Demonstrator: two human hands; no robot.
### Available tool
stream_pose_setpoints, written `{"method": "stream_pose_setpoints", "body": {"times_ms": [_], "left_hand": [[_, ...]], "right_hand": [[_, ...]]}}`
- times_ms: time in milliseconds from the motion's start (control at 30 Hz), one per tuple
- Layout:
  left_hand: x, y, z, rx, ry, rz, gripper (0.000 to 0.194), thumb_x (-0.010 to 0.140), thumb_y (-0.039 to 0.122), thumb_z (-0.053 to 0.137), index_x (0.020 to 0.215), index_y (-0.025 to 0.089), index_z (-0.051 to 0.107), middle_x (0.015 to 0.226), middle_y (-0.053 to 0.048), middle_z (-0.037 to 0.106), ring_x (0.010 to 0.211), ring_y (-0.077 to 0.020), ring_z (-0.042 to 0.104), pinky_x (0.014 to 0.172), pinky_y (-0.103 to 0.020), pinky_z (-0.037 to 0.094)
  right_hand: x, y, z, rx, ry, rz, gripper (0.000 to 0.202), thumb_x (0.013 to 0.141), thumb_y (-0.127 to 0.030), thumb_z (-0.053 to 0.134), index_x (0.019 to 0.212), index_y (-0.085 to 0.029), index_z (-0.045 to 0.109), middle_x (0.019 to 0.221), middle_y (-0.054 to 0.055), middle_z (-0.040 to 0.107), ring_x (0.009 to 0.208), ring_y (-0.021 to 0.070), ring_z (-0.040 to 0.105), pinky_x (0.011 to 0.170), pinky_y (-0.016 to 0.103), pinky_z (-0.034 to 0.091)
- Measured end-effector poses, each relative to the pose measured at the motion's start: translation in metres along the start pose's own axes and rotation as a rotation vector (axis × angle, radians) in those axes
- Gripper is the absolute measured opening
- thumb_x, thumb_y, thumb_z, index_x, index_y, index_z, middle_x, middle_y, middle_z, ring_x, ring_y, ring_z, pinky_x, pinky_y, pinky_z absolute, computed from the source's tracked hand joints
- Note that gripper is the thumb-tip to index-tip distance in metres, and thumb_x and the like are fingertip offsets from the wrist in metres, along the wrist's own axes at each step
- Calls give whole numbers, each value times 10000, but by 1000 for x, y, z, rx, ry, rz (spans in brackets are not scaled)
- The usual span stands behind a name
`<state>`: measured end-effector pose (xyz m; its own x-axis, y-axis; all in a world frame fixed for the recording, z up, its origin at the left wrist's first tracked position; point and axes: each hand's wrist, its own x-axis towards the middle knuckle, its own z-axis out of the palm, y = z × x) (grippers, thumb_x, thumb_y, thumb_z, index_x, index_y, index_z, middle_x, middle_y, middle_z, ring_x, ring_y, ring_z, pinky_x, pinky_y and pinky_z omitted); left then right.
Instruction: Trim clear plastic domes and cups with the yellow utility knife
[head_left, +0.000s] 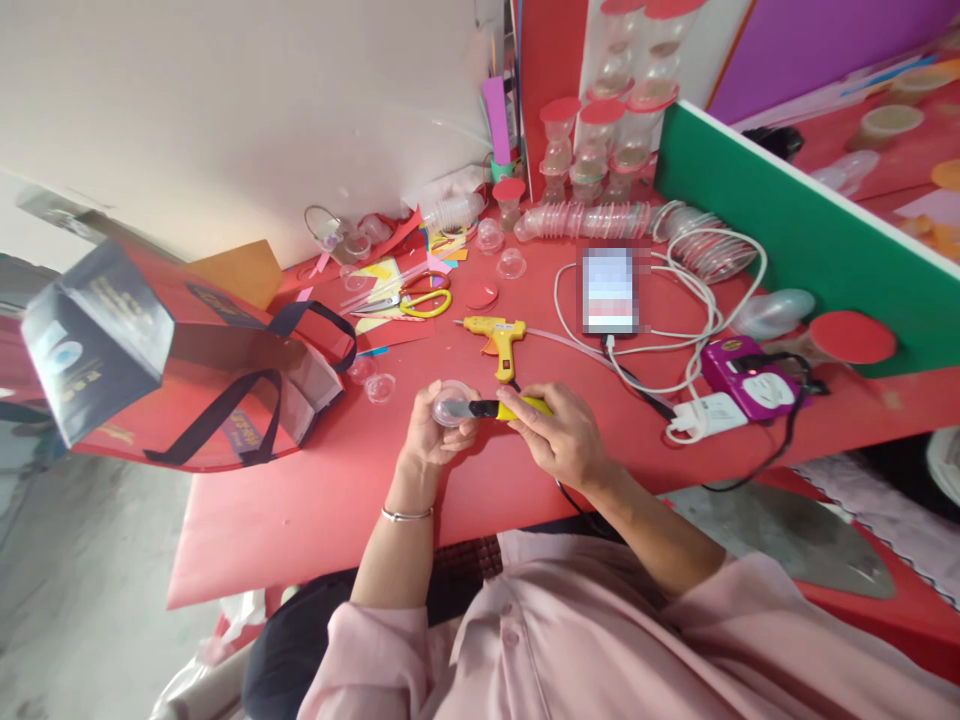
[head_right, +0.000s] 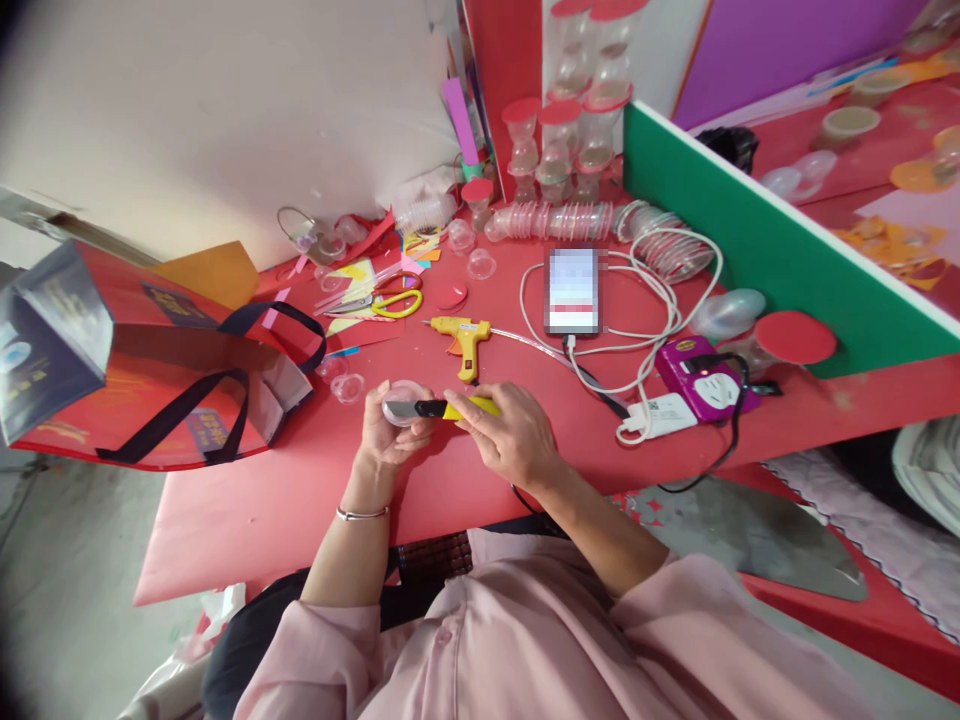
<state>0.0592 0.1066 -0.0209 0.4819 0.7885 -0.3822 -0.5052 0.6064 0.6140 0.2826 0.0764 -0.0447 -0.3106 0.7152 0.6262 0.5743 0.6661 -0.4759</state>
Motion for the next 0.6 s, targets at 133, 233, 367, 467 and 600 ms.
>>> {"method": "stream_pose_setpoints", "body": {"times_ms": [133,233,367,467,600], "left_hand": [[-2,-1,0,-20,-54,9,567,822,649,566,828,99,701,491,-44,549,297,-30,240,287,-131,137],[-3,-2,0,-23,-113,47,588,770,663,622,830,85,715,500,-27,521,309,-22,216,278,-134,120],[-3,-1,1,-35,-79,37,613,838,669,542,842,80,713,503,-32,523,301,-33,231,275,-142,127],[-2,0,1,-80,-24,14,607,865,666,514,847,90,703,492,-32,528,289,-42,252,275,-145,127],[-2,2,3,-72,-12,-9,603,851,678,535,799,97,690,493,-30,531,291,-42,272,278,-145,147]], "right_hand": [[-1,4,1,-16,-6,33,639,968,-233,617,1550,-404,415,1117,78,642,991,223,608,882,382,503],[-1,10,-1,-27,37,119,592,977,-220,597,1530,-380,459,1076,81,639,967,221,612,867,382,515],[-1,12,-3,66,49,97,617,979,-217,592,1545,-395,425,1097,75,640,981,215,614,879,383,522],[-1,7,-2,117,21,10,647,972,-223,607,1555,-411,399,1127,73,637,993,219,613,875,388,521],[2,2,-2,132,-1,-22,655,971,-217,610,1558,-411,393,1123,76,635,975,216,612,866,387,522]]}}
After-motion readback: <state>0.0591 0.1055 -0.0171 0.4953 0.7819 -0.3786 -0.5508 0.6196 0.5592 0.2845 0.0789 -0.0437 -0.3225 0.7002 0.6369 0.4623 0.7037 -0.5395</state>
